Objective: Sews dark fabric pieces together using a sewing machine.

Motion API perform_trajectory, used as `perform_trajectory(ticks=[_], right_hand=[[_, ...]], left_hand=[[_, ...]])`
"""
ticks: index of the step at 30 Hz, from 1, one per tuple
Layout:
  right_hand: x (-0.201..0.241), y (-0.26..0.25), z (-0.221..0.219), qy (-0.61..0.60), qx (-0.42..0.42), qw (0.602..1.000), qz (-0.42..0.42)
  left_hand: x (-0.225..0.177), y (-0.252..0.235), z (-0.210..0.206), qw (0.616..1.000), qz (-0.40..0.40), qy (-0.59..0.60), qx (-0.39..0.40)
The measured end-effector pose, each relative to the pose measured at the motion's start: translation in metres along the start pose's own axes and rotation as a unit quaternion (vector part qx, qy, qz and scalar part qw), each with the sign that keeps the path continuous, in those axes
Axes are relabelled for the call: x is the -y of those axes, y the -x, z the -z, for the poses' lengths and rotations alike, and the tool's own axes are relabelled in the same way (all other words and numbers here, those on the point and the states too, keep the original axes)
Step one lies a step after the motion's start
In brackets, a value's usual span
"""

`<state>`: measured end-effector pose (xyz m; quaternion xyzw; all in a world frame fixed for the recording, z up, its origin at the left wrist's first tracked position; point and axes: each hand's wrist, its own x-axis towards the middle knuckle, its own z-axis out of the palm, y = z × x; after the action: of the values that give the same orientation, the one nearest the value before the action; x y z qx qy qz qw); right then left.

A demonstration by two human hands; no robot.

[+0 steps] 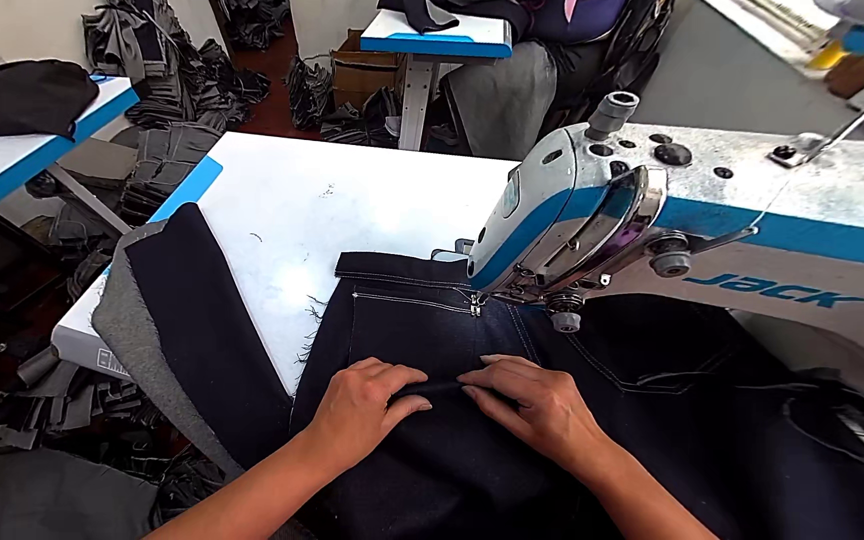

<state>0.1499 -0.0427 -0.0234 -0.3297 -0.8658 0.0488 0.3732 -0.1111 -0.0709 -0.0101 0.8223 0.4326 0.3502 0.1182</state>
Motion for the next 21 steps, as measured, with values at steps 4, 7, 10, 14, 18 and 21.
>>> perform_trajectory(ticks=[4,7,10,14,18,21], right_hand=[[0.000,-0.001,0.002,0.014,-0.007,1.000,0.027],[0.001,-0.002,0.003,0.029,-0.001,0.997,0.075],[0.002,0.002,0.006,0.070,0.025,0.985,0.158],[0.013,0.003,0.014,0.113,0.077,0.975,0.175],[0.034,0.006,0.018,0.161,0.115,0.975,0.102],[0.058,0.009,0.004,0.176,0.093,0.978,0.058]], left_hand=[[0.005,-0.002,-0.003,0.997,-0.063,-0.030,-0.022],[0.008,-0.001,-0.005,0.990,-0.121,-0.067,-0.034],[0.008,0.004,-0.004,0.973,-0.192,-0.127,-0.032],[-0.005,0.014,0.008,0.951,-0.219,-0.208,0.072],[-0.005,0.027,0.019,0.947,-0.219,-0.199,0.124],[-0.002,0.031,0.016,0.953,-0.220,-0.179,0.106]])
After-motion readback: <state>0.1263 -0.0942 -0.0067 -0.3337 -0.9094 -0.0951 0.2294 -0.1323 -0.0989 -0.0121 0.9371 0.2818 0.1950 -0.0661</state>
